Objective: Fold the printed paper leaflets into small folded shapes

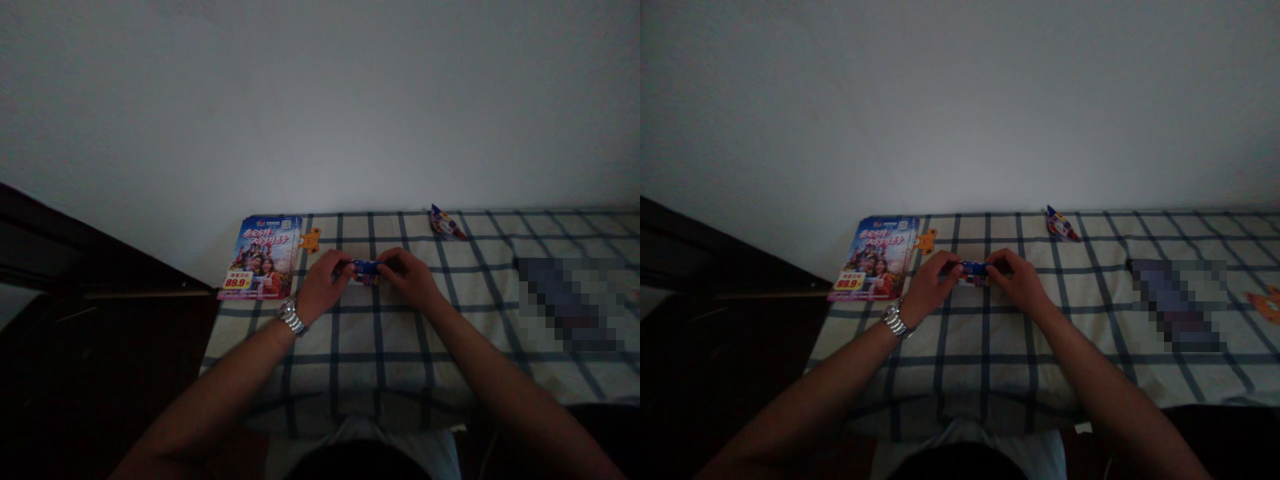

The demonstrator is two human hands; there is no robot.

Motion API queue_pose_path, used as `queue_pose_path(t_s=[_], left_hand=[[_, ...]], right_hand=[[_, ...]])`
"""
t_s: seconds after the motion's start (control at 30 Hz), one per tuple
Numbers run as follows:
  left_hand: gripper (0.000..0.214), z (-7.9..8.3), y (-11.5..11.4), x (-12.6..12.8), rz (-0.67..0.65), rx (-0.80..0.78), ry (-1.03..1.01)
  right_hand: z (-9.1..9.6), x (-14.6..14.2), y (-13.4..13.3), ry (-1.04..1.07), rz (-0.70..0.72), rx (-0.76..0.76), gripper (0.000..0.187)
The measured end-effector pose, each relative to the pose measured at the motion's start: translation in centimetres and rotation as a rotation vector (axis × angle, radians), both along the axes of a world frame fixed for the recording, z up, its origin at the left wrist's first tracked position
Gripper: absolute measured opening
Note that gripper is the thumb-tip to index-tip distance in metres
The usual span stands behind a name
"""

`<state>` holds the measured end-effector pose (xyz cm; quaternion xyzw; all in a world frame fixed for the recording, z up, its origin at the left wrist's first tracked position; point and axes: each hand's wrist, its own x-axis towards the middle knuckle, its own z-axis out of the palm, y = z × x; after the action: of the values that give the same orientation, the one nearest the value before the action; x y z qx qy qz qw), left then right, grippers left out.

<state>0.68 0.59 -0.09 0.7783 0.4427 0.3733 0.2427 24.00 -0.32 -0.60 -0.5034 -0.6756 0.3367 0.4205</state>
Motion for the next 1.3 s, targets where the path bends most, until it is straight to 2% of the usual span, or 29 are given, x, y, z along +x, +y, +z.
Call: queue_pose_path(t_s=[0.37, 0.7, 0.97, 1.3], left_hand=[[0.022, 0.07, 0.00, -0.08, -0.015, -0.039, -0.068], [0.025, 0.31, -0.15, 0.00, -0.011, -0.061, -0.096], [0.024, 0.33, -0.15, 0.04, 0.012, -0.047, -0.093], [0.020, 0.47, -0.20, 0.03, -0.001, -0.097, -0.107]], right_hand=[[0.31, -0.26, -0.19, 0.039, 0.034, -0.049, 0.021], [0.49, -0.07, -0.11, -0.078, -0.001, -0.002, 0.021], [0.85, -0.14, -0.24, -0.106, 0.014, -0.020, 0.020], [0.45, -0.20, -0.34, -0.034, 0.068, -0.054, 0.017]])
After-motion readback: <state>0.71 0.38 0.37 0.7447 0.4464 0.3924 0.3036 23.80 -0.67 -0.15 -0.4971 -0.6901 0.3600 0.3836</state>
